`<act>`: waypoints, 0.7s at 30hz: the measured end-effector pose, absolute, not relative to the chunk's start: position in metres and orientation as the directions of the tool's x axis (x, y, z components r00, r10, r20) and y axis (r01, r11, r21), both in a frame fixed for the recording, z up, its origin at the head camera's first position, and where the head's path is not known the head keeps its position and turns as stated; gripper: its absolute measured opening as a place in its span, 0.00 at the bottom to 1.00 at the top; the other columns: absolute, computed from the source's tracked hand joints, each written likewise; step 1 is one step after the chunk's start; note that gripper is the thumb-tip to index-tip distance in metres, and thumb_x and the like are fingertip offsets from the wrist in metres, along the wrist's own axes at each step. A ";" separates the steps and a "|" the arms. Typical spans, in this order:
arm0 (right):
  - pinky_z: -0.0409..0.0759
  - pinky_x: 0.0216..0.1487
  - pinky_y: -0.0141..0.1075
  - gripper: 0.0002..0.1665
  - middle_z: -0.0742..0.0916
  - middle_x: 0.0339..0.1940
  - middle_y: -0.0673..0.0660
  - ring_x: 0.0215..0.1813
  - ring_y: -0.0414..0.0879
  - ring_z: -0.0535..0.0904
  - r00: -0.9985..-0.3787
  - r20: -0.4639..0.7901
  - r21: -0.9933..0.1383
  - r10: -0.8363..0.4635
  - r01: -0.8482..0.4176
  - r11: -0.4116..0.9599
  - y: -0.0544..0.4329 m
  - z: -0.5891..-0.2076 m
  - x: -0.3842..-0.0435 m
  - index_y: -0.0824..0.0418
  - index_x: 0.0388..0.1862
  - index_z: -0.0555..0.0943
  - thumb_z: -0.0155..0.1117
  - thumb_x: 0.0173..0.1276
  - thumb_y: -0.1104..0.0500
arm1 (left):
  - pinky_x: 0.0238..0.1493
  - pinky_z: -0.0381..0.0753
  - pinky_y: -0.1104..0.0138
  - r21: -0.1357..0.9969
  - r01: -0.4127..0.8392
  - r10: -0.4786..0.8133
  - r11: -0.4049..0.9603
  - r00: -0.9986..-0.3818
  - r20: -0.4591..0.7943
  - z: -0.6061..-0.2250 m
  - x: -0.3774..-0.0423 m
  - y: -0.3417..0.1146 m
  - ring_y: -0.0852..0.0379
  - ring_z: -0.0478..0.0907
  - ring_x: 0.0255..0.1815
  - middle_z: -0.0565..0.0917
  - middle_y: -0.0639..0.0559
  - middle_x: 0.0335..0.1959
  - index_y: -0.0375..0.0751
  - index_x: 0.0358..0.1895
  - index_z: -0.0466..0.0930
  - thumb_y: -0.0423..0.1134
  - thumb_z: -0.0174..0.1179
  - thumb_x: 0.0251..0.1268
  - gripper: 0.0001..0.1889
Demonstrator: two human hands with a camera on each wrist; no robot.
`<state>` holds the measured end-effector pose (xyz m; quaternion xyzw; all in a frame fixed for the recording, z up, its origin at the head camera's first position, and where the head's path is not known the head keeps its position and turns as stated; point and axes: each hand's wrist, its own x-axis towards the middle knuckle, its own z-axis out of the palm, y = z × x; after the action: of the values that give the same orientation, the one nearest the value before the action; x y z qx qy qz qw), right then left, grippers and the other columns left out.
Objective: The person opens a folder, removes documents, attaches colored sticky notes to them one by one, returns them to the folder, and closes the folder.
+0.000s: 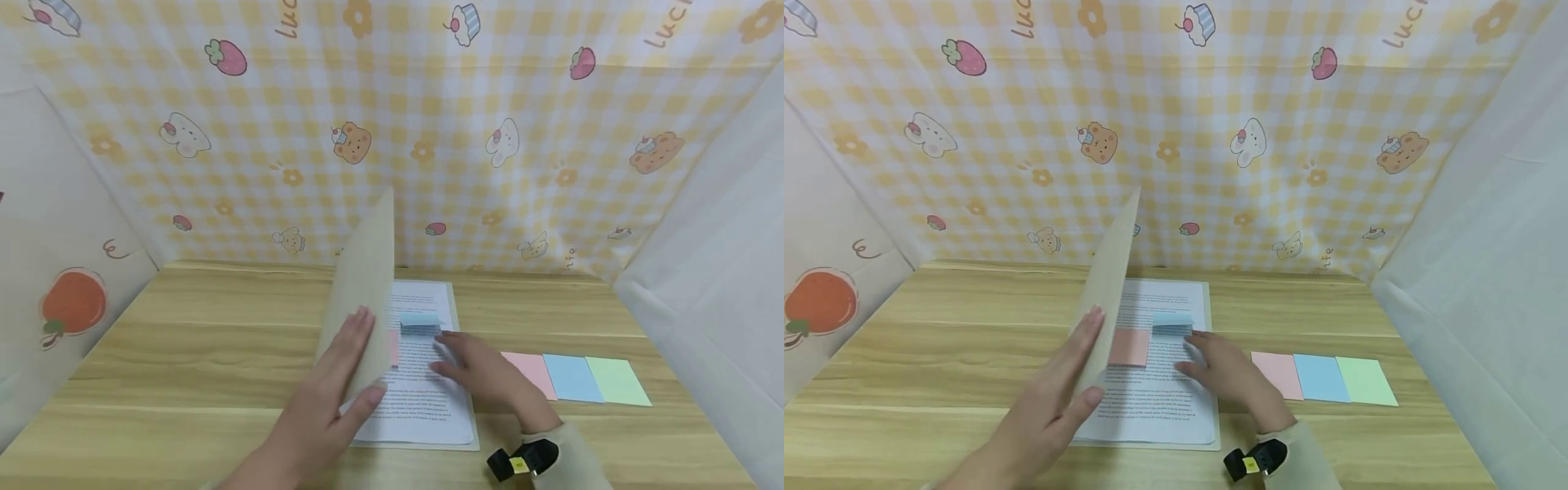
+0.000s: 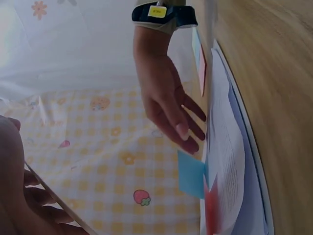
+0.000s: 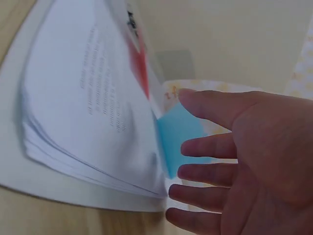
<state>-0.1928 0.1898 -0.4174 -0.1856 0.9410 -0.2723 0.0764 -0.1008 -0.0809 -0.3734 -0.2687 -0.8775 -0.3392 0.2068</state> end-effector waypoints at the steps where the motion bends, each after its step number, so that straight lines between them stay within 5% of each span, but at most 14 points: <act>1: 0.75 0.70 0.57 0.34 0.78 0.73 0.63 0.72 0.61 0.75 -0.927 -0.042 -0.560 -0.374 -0.288 0.777 0.192 -0.415 -0.194 0.61 0.71 0.74 0.62 0.74 0.44 | 0.80 0.41 0.77 0.476 0.616 0.340 0.628 -0.767 0.544 -0.375 -0.100 -0.077 0.48 0.53 0.84 0.54 0.51 0.84 0.51 0.83 0.47 0.45 0.58 0.73 0.41; 10: 0.81 0.61 0.57 0.33 0.80 0.69 0.68 0.65 0.64 0.81 -0.975 0.093 -0.640 -0.200 -0.213 0.739 0.205 -0.386 -0.193 0.64 0.72 0.72 0.46 0.82 0.43 | 0.76 0.59 0.40 0.386 0.629 0.468 0.675 -0.769 0.434 -0.390 -0.098 -0.044 0.42 0.49 0.84 0.51 0.47 0.84 0.48 0.83 0.45 0.58 0.43 0.80 0.37; 15: 0.78 0.64 0.62 0.37 0.76 0.73 0.69 0.68 0.68 0.77 -0.974 0.179 -0.659 -0.138 -0.223 0.718 0.205 -0.377 -0.190 0.63 0.77 0.66 0.39 0.83 0.39 | 0.79 0.52 0.37 0.409 0.594 0.535 0.693 -0.803 0.261 -0.395 -0.099 -0.028 0.42 0.42 0.85 0.46 0.45 0.85 0.48 0.83 0.43 0.64 0.36 0.80 0.39; 21: 0.62 0.75 0.67 0.40 0.61 0.82 0.66 0.81 0.68 0.58 -0.949 0.213 -0.564 -0.233 -0.314 0.763 0.199 -0.378 -0.186 0.58 0.82 0.57 0.48 0.80 0.39 | 0.78 0.55 0.37 0.303 0.606 0.582 0.736 -0.794 0.176 -0.406 -0.099 -0.012 0.40 0.45 0.85 0.49 0.42 0.84 0.40 0.82 0.50 0.66 0.35 0.79 0.41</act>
<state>-0.1860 0.1988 -0.3783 -0.1462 0.9367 -0.3114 -0.0650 -0.0994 -0.0117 -0.4061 -0.3189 -0.9309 -0.1746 0.0347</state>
